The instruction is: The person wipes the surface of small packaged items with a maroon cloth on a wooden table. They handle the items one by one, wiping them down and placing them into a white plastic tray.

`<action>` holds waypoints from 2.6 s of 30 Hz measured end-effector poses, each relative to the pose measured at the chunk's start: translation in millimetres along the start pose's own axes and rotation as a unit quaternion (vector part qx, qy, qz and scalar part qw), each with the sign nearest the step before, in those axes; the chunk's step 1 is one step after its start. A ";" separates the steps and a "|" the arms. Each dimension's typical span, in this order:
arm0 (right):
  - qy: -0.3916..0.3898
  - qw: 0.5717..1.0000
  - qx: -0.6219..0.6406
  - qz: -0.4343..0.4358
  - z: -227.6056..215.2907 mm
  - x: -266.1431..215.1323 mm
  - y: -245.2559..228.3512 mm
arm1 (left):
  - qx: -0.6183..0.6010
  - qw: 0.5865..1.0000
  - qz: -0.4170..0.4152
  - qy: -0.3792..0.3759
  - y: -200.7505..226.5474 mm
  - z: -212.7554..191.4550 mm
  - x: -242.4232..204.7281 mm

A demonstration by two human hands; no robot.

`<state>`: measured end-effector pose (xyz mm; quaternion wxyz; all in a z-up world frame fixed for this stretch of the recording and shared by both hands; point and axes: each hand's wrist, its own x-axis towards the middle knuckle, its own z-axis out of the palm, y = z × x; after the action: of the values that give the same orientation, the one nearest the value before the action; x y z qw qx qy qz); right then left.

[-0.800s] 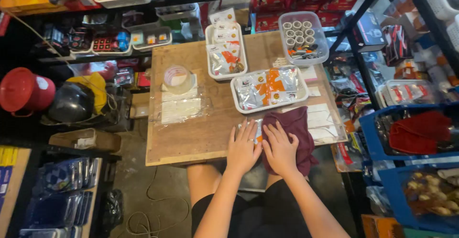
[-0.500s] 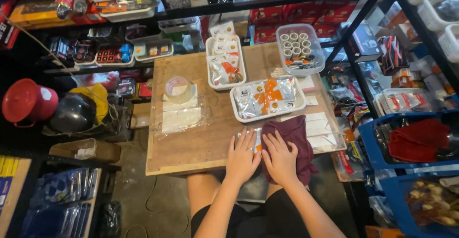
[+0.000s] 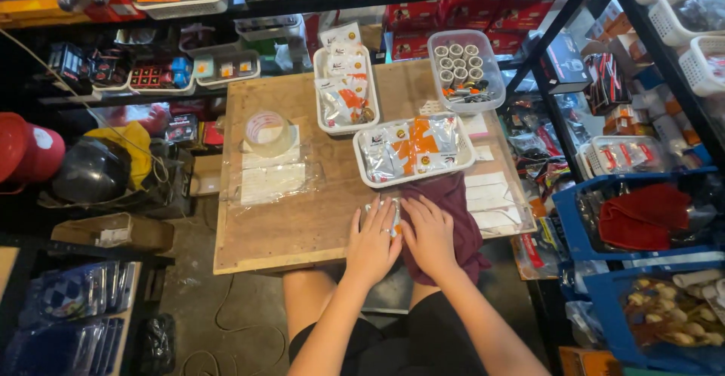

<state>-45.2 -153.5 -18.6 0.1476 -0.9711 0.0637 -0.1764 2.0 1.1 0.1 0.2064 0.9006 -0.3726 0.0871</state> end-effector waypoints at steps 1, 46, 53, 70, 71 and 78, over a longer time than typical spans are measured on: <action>-0.002 1.000 0.000 -0.001 3.6 -8.4 1.5 | 0.000 1.000 -0.002 0.000 -1.5 1.3 0.2; 0.104 0.969 0.226 0.014 -19.0 -26.7 16.7 | -0.039 0.999 0.004 -0.005 -14.9 -1.8 13.5; 0.077 0.965 0.250 0.004 -11.0 12.4 -13.3 | -0.036 0.999 -0.008 -0.026 -15.9 1.1 10.1; -0.061 0.993 0.042 -0.097 0.1 -7.1 6.8 | -0.017 0.998 -0.018 -0.058 -11.8 -1.5 11.5; -0.060 0.992 0.069 -0.090 0.9 1.8 8.6 | -0.017 0.998 -0.017 -0.053 -11.9 -2.4 11.8; -0.054 0.992 0.090 -0.064 7.1 -16.9 5.7 | -0.015 0.998 -0.023 -0.053 -12.2 2.4 10.6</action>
<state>-58.8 -154.1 -32.2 0.2260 -0.9640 -0.0222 -0.1381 18.2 1.1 -2.5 0.2017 0.9092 -0.3631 0.0291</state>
